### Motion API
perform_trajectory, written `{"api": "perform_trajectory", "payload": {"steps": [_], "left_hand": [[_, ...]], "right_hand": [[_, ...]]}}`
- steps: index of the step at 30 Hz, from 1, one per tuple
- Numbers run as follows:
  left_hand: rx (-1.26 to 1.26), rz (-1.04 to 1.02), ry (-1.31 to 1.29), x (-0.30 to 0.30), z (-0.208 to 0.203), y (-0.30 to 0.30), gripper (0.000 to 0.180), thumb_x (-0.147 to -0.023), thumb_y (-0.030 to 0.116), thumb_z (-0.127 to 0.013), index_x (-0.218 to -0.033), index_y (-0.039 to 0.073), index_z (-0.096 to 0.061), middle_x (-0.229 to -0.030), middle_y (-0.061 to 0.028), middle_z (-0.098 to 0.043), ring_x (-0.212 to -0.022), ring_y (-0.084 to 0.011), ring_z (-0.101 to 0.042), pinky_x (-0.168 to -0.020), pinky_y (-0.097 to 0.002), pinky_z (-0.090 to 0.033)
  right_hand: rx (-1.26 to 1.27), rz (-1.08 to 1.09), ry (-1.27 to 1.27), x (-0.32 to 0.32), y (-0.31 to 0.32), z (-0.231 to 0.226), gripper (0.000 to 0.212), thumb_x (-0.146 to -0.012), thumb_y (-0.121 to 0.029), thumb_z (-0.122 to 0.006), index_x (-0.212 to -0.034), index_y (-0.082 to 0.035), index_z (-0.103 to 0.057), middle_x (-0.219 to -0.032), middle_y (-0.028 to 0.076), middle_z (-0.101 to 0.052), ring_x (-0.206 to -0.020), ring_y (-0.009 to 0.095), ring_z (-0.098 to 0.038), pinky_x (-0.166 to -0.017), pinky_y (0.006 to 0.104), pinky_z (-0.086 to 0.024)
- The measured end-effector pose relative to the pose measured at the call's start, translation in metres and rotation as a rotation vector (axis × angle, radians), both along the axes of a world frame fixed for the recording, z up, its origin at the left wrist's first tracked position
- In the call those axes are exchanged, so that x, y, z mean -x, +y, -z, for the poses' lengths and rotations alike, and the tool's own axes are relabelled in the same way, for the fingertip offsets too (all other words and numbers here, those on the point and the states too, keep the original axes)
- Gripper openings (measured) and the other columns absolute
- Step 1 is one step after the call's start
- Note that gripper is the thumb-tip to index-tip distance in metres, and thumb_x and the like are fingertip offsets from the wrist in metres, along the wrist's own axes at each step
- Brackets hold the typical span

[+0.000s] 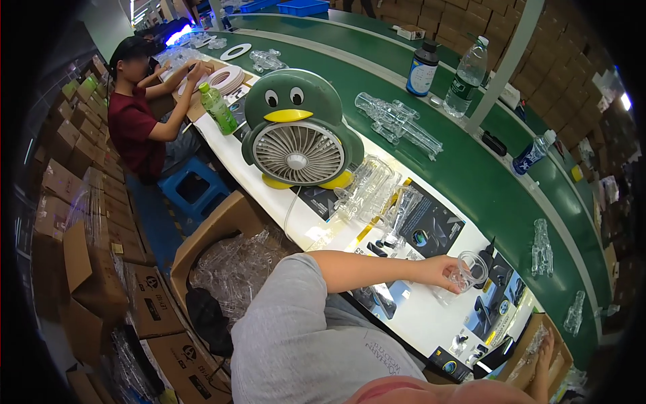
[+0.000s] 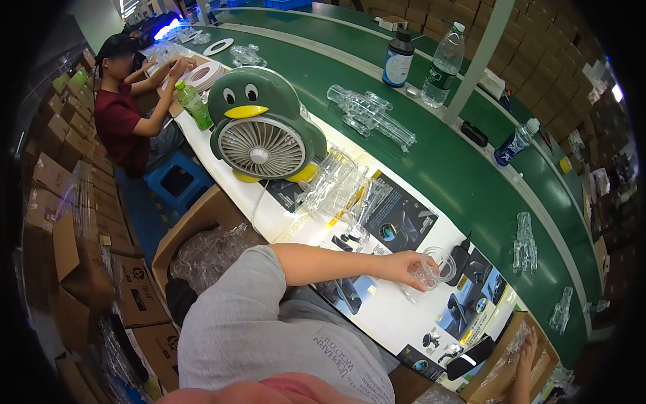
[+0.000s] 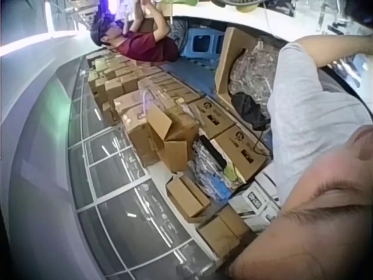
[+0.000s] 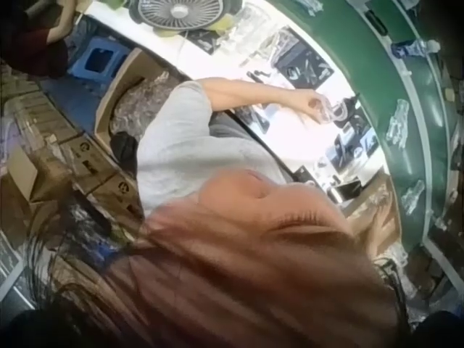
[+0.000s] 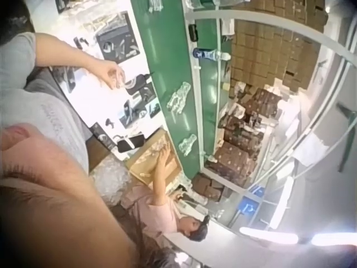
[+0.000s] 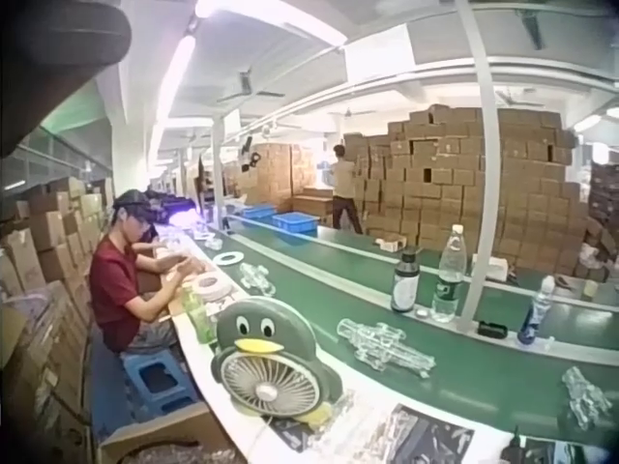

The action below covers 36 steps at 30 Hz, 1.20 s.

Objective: Assembling plastic bottle components on a production line using adhesive.

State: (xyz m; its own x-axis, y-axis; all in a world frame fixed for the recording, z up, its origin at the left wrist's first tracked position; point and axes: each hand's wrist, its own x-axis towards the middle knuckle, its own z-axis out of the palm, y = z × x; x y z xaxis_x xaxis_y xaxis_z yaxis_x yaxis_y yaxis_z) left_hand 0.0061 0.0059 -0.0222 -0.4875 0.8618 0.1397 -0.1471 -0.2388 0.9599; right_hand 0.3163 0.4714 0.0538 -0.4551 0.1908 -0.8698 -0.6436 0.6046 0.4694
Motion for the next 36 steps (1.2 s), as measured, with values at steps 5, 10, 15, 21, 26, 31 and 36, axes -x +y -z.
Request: {"api": "perform_trajectory", "payload": {"steps": [5, 10, 15, 21, 26, 31, 36], "left_hand": [[-0.057, 0.026, 0.009, -0.002, 0.010, 0.004, 0.045, -0.071, 0.015, -0.072, -0.110, 0.005, -0.052, -0.101, -0.0064, -0.059, -0.096, -0.0137, -0.055, -0.086, -0.0272, -0.042], [0.042, 0.031, 0.177, 0.005, 0.002, 0.010, 0.042, -0.073, 0.013, -0.070, -0.111, 0.007, -0.052, -0.107, -0.0070, -0.057, -0.099, -0.0143, -0.054, -0.089, -0.0282, -0.041], [0.036, -0.206, -0.019, 0.008, 0.010, -0.002, 0.043, -0.076, 0.003, -0.065, -0.113, 0.003, -0.043, -0.098, -0.0108, -0.059, -0.096, -0.0172, -0.057, -0.086, -0.0311, -0.046], [-0.120, -0.380, -0.120, 0.005, 0.006, 0.003, 0.031, -0.078, 0.002, -0.063, -0.102, -0.001, -0.043, -0.096, -0.0110, -0.053, -0.086, -0.0177, -0.057, -0.073, -0.0307, -0.052], [-0.180, -0.374, -0.079, -0.006, 0.001, 0.006, 0.031, -0.077, 0.002, -0.063, -0.101, -0.001, -0.044, -0.094, -0.0106, -0.054, -0.086, -0.0160, -0.057, -0.074, -0.0307, -0.051], [0.031, -0.405, 0.072, 0.010, 0.003, 0.000, 0.047, -0.072, 0.017, -0.070, -0.109, 0.000, -0.046, -0.102, -0.0130, -0.056, -0.092, -0.0171, -0.056, -0.079, -0.0291, -0.046], [0.004, -0.499, 0.518, 0.002, 0.010, 0.009, 0.073, -0.070, 0.018, -0.071, -0.129, 0.006, -0.030, -0.123, -0.0120, -0.041, -0.098, -0.0200, -0.052, -0.081, -0.0311, -0.042]], "right_hand": [[0.385, 0.414, -0.182, 0.055, -0.139, 0.002, 0.038, -0.083, -0.015, -0.054, -0.116, -0.003, -0.042, -0.111, 0.010, -0.045, -0.104, 0.022, -0.043, -0.094, 0.0342, -0.031], [0.798, 1.000, -0.329, 0.066, -0.225, 0.003, 0.028, -0.083, -0.018, -0.056, -0.107, -0.004, -0.054, -0.097, 0.008, -0.057, -0.093, 0.018, -0.054, -0.088, 0.0323, -0.040], [1.246, 1.632, -0.129, 0.029, -0.240, -0.039, 0.018, -0.081, -0.012, -0.060, -0.092, 0.001, -0.063, -0.089, 0.009, -0.064, -0.081, 0.014, -0.061, -0.073, 0.0287, -0.049], [1.621, 1.047, 0.881, 0.130, -0.279, -0.051, 0.037, -0.081, -0.016, -0.060, -0.115, -0.005, -0.053, -0.101, 0.008, -0.061, -0.084, 0.014, -0.058, -0.074, 0.0266, -0.046], [1.707, 0.567, 1.190, 0.213, -0.311, 0.013, 0.069, -0.076, -0.026, -0.065, -0.133, -0.007, -0.032, -0.101, 0.013, -0.060, -0.093, 0.026, -0.057, -0.083, 0.0318, -0.044], [1.813, 0.832, 0.802, 0.254, -0.315, 0.028, 0.061, -0.075, -0.028, -0.066, -0.125, -0.002, -0.041, -0.105, 0.018, -0.058, -0.098, 0.025, -0.057, -0.086, 0.0326, -0.043], [1.996, 1.308, 1.008, 0.260, -0.267, 0.028, 0.031, -0.082, -0.018, -0.060, -0.107, -0.002, -0.053, -0.096, 0.007, -0.060, -0.091, 0.014, -0.057, -0.077, 0.0265, -0.045]]}}
